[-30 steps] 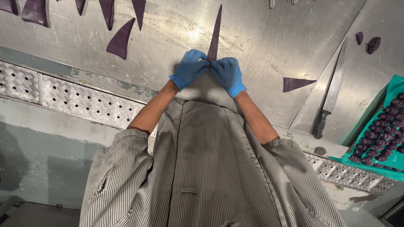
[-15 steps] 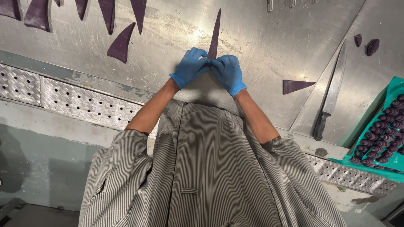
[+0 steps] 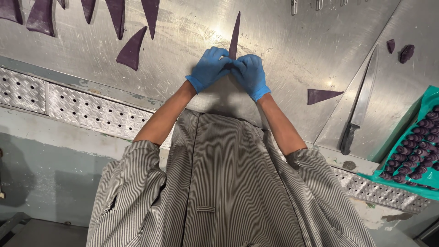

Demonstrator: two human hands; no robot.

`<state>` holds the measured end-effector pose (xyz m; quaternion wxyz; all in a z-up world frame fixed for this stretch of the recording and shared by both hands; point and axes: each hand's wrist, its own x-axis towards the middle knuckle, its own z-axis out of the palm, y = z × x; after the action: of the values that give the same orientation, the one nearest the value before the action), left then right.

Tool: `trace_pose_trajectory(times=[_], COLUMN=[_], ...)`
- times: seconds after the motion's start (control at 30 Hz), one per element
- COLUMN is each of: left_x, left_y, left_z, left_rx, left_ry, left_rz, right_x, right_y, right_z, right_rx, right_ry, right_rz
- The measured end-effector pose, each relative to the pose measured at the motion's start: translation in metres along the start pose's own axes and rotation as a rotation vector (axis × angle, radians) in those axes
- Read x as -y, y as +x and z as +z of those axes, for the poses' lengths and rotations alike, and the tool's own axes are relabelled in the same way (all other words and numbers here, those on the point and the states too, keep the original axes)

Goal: Rolling and shaping purple pastry triangles on a stainless steel work surface.

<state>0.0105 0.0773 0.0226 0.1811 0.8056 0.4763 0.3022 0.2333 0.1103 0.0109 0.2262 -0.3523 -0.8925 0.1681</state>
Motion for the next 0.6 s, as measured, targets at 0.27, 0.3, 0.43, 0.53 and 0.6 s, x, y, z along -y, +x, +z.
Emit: trace_pose_trajectory(times=[0.27, 0.3, 0.43, 0.53, 0.6], left_x=[0.008, 0.009, 0.006, -0.002, 0.011], left_y=[0.008, 0.008, 0.019, 0.029, 0.023], left_z=[0.003, 0.004, -0.004, -0.006, 0.023], left_rx=[0.019, 0.025, 0.018, -0.053, 0.059], left_ry=[0.034, 0.031, 0.065, 0.037, 0.318], left_rz=[-0.007, -0.012, 0.007, 0.062, 0.108], right_x=[-0.004, -0.006, -0.007, -0.008, 0.0], right_y=[0.008, 0.009, 0.014, 0.016, 0.021], right_z=[-0.004, -0.003, -0.007, -0.006, -0.013], right_rx=[-0.012, -0.018, -0.059, -0.069, -0.03], right_ry=[0.012, -0.003, 0.006, 0.006, 0.018], right_rz=[-0.034, -0.033, -0.055, -0.055, 0.073])
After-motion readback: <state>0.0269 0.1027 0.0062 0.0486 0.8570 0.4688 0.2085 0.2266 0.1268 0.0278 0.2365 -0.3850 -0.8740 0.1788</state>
